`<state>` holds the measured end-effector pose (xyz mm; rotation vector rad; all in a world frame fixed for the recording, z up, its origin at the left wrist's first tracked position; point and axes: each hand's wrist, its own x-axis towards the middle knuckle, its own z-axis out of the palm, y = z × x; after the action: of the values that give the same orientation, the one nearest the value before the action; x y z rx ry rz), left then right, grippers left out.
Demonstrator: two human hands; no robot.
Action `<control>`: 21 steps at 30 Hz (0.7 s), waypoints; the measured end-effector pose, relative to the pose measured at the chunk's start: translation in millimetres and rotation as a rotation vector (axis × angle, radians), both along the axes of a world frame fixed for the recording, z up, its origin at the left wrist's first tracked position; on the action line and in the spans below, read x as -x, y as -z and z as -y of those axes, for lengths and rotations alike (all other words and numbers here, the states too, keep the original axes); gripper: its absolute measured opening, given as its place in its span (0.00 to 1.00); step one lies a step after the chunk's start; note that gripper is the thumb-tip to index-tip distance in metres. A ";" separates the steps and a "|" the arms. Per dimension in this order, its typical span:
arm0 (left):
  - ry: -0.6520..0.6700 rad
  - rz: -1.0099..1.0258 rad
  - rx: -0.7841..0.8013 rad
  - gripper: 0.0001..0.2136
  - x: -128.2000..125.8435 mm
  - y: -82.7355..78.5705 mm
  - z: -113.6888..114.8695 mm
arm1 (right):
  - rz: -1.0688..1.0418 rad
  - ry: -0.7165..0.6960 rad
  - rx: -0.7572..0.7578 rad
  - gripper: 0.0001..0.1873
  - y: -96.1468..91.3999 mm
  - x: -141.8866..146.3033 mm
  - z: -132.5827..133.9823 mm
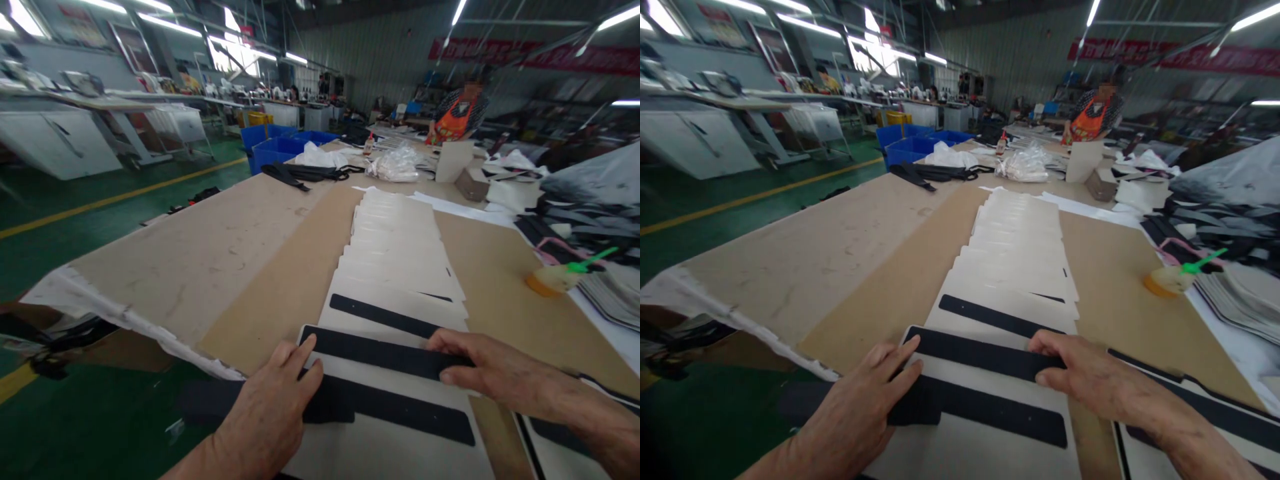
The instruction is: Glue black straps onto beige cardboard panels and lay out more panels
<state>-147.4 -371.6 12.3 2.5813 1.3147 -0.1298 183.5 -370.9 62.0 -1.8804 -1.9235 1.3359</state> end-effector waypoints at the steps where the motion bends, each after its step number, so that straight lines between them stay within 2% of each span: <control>1: 0.012 -0.012 0.009 0.29 -0.2 -0.3 -0.7 | 0.025 0.056 -0.002 0.09 3.5 -8.4 9.3; 5: 0.047 -0.056 -0.004 0.31 -2.1 -1.5 -3.2 | 0.134 0.249 -0.048 0.12 23.6 -12.9 37.8; 9: -0.009 -0.098 -0.033 0.33 -1.1 2.1 -4.3 | 0.208 0.367 -0.165 0.13 35.4 -1.0 49.7; 14: 0.013 -0.032 -0.125 0.33 7.1 13.6 -3.8 | 0.256 0.454 -0.255 0.10 40.2 4.1 52.1; 21: 0.044 -0.004 -0.231 0.34 18.0 34.6 -5.1 | 0.228 0.488 -0.236 0.10 36.4 4.6 43.7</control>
<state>-165.4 -366.5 -22.3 2.8026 1.3464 0.0105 178.9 -414.6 25.7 -2.2499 -1.4760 0.7474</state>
